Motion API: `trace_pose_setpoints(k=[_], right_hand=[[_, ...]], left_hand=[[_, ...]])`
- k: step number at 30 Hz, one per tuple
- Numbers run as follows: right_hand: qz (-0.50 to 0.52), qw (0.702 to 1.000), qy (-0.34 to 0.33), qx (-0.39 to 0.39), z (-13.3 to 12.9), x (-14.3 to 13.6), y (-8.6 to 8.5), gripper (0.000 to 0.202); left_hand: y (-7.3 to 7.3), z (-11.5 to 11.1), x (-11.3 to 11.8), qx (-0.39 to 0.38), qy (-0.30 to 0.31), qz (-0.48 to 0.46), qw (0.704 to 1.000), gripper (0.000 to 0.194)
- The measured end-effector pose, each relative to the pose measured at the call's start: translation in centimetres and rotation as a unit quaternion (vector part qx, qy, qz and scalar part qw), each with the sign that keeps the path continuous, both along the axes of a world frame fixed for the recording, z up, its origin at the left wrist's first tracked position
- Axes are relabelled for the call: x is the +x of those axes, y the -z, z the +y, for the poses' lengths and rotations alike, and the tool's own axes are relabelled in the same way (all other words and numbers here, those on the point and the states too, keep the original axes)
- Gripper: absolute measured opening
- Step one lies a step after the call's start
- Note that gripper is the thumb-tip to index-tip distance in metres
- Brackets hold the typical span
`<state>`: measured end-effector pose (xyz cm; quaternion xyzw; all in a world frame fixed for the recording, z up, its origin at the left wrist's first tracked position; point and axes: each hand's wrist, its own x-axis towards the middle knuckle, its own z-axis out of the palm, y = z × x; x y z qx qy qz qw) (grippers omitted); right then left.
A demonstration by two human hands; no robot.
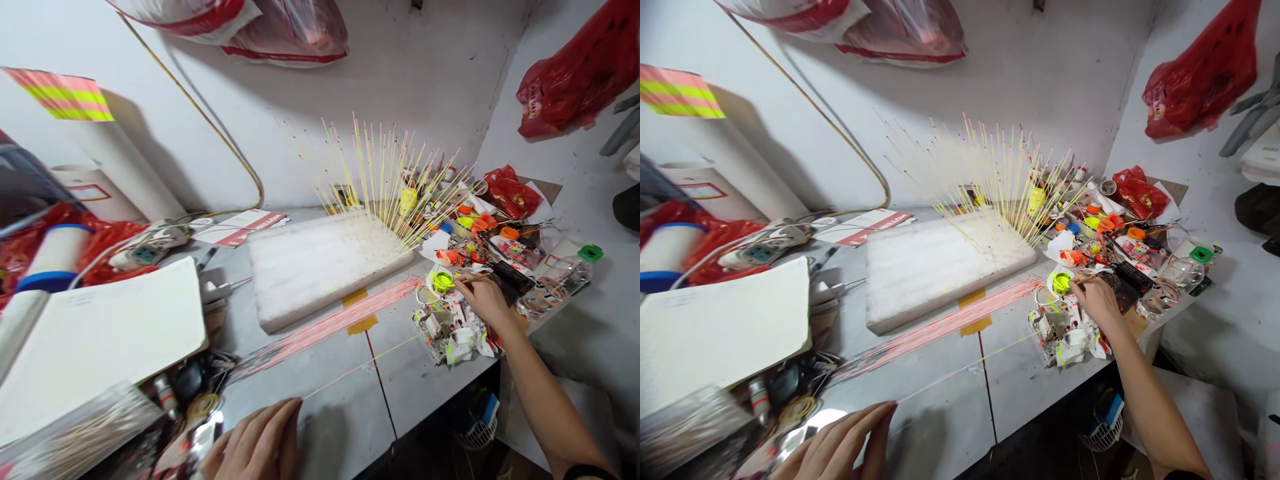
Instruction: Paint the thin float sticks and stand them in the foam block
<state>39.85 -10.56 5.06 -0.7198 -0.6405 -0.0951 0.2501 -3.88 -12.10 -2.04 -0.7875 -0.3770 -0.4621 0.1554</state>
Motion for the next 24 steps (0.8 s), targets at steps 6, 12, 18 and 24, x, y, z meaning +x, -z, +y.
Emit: trace_pose_setpoints(k=[6, 12, 18, 24], right_hand=[[0.143, 0.973, -0.018, 0.177, -4.8, -3.3, 0.2, 0.033], [0.313, 0.908, -0.154, 0.232, -10.0, -13.0, 5.1, 0.023], [0.326, 0.903, -0.209, 0.187, -9.9, -19.4, 8.5, 0.007], [0.293, 0.896, -0.241, 0.230, -8.8, -20.8, 8.9, 0.012]], left_hand=[[-0.1, -0.4, 0.1, -0.025, -0.014, -0.001, 1.000, 0.016], [-0.4, -0.7, 0.8, -0.020, -0.033, -0.021, 0.999, 0.014], [-1.0, -1.0, 1.1, -0.023, -0.033, -0.018, 0.999, 0.014], [-0.8, -1.1, 1.0, -0.027, -0.039, -0.020, 0.999, 0.013]])
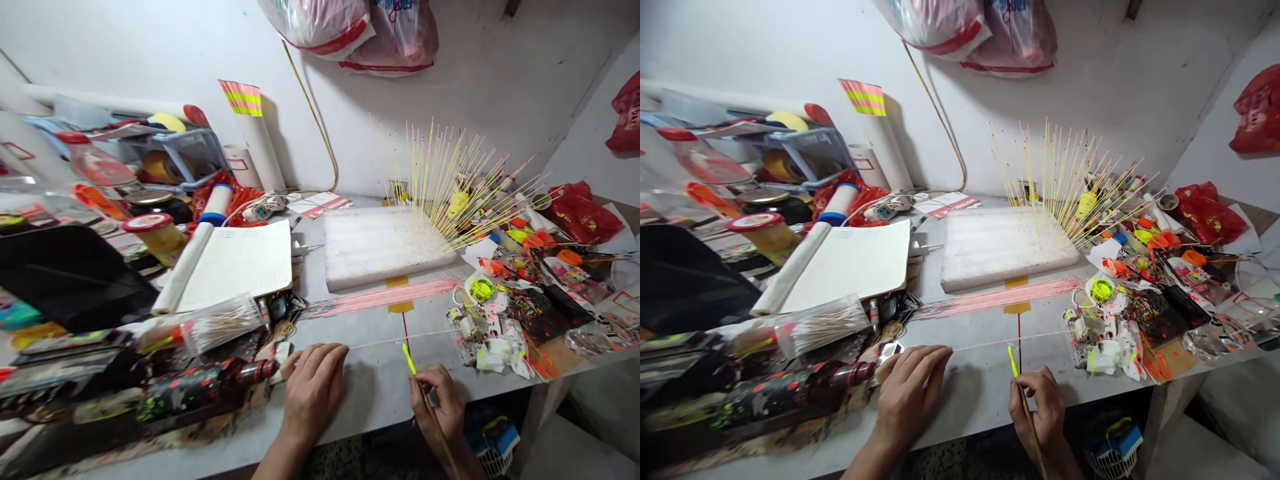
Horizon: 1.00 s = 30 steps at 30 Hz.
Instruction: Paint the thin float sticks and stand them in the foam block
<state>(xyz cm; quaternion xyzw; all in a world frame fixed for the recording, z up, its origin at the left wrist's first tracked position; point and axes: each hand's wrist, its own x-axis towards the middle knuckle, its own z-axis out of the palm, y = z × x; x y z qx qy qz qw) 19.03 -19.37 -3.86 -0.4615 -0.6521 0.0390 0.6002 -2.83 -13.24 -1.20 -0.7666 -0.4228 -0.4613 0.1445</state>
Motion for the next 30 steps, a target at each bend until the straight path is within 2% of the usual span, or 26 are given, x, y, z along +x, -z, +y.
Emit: trace_pose_setpoints(k=[13, 30], right_hand=[[-0.047, 0.999, 0.007, 0.010, 0.9, -0.7, 0.0, 0.010], [-0.003, 1.000, 0.026, 0.009, 0.6, -0.4, 1.0, 0.011]], left_hand=[[0.2, -0.2, 0.2, -0.003, 0.003, -0.005, 1.000, 0.013], [0.1, -0.3, 0.2, -0.002, 0.004, -0.010, 1.000, 0.014]])
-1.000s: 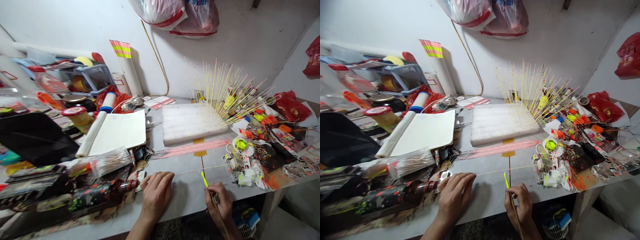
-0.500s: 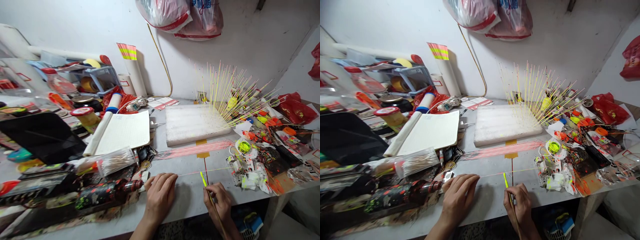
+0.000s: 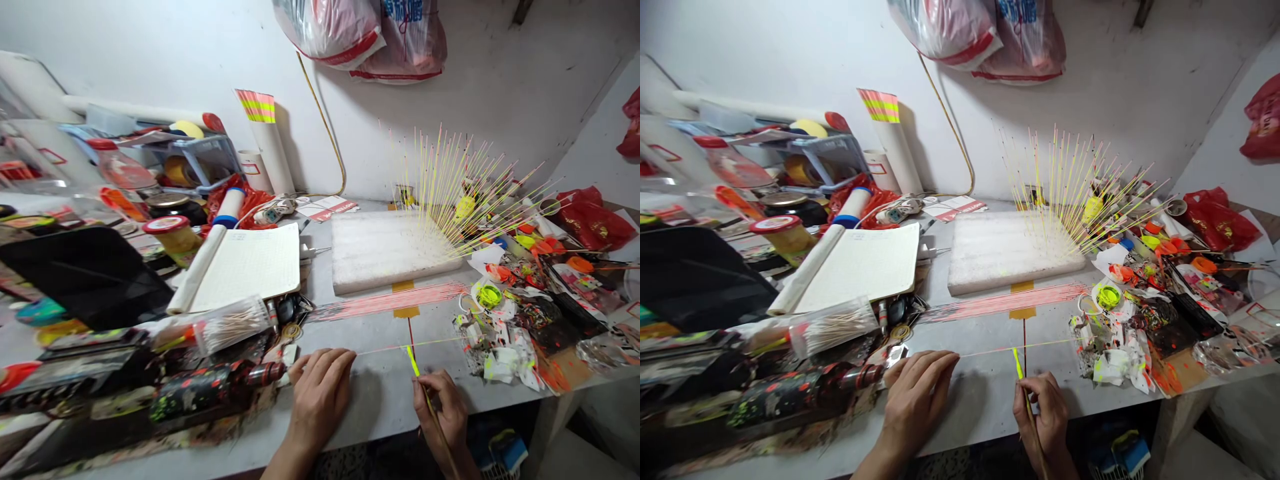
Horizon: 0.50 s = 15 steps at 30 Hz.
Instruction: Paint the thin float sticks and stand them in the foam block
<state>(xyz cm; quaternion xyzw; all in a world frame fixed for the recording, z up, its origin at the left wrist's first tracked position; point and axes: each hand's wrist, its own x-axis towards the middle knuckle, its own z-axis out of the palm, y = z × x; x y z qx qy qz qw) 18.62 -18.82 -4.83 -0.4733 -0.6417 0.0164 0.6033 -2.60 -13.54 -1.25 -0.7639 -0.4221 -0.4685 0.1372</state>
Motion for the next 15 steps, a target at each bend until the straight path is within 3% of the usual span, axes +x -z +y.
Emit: trace_pose_setpoints(k=[8, 15], right_hand=[[-0.009, 0.998, -0.055, 0.008, -0.6, -1.4, -0.9, 0.017], [-0.019, 0.998, -0.060, -0.010, -0.5, -2.6, -0.7, 0.016]], left_hand=[[0.1, -0.1, 0.0, 0.000, -0.008, -0.006, 1.000, 0.014], [-0.1, -0.4, 0.1, -0.010, -0.013, -0.008, 1.000, 0.016]])
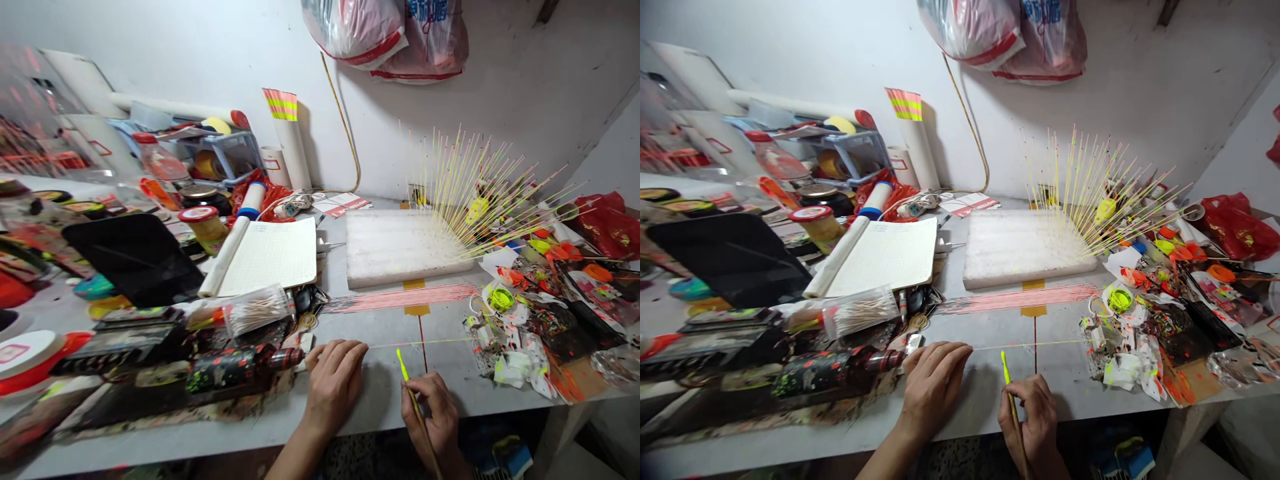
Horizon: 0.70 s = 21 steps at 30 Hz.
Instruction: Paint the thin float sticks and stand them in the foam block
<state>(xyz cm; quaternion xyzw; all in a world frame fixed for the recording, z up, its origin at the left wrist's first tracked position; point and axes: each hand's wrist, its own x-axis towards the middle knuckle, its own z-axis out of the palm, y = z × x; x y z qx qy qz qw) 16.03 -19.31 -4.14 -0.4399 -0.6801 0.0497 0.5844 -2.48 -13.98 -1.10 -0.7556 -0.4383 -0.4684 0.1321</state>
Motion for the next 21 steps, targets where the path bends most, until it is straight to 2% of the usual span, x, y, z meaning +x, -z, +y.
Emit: trace_pose_setpoints(k=[12, 21], right_hand=[[-0.009, 1.000, 0.012, -0.005, 0.5, -0.1, 0.3, 0.012], [-0.005, 1.000, 0.028, -0.006, 0.4, 0.2, -0.9, 0.009]], left_hand=[[-0.1, -0.1, 0.3, -0.001, 0.004, -0.010, 1.000, 0.017], [0.0, -0.2, 0.3, -0.009, 0.003, -0.006, 1.000, 0.017]])
